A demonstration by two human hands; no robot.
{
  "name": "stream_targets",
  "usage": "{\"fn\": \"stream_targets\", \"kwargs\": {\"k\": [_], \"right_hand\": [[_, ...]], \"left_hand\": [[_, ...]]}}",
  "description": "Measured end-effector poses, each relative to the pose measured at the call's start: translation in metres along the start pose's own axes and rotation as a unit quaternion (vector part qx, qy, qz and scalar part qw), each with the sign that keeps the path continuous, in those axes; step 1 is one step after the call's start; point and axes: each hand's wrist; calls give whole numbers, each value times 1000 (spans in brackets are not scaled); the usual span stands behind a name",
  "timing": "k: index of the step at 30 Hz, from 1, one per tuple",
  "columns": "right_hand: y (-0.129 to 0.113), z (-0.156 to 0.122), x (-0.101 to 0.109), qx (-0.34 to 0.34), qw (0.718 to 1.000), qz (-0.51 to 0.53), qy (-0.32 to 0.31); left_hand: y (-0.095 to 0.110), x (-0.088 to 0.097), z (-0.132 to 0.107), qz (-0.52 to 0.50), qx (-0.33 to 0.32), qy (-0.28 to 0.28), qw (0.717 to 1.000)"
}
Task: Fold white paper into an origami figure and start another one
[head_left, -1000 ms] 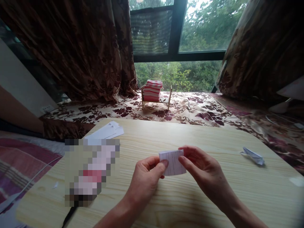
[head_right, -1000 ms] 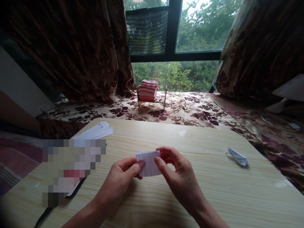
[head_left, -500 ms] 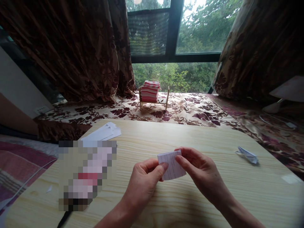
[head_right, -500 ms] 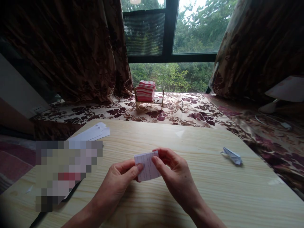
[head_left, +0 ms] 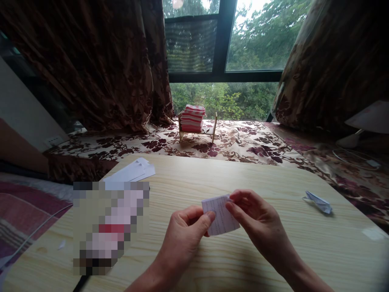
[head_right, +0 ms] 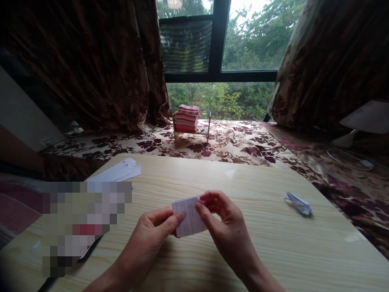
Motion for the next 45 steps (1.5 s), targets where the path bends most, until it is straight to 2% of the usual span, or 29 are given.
{"fn": "stream_targets", "kwargs": {"k": [9, 17, 23, 34, 45], "right_hand": [[-3, 2, 1, -30, 999, -28, -3], [-8, 3, 1, -49, 999, 10, 2], [-14, 5, 1, -89, 994, 13, -60], [-17, 8, 1, -79, 996, -14, -28], [-17, 7, 1, -68, 997, -20, -20]], "left_hand": [[1, -1, -1, -6, 1, -10, 1000], [0, 0, -2, 24, -15, -13, 1000], [0, 0, -3, 33, -23, -16, 999], [4, -2, -2, 67, -50, -37, 996], [4, -2, -4, 44, -29, -34, 998]]}}
Point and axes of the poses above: each hand's wrist, its own z-axis towards the middle knuckle, its own x-axis out of the back of the hand, y = z × x, and after that the axes turned 2 degrees about y, right-handed
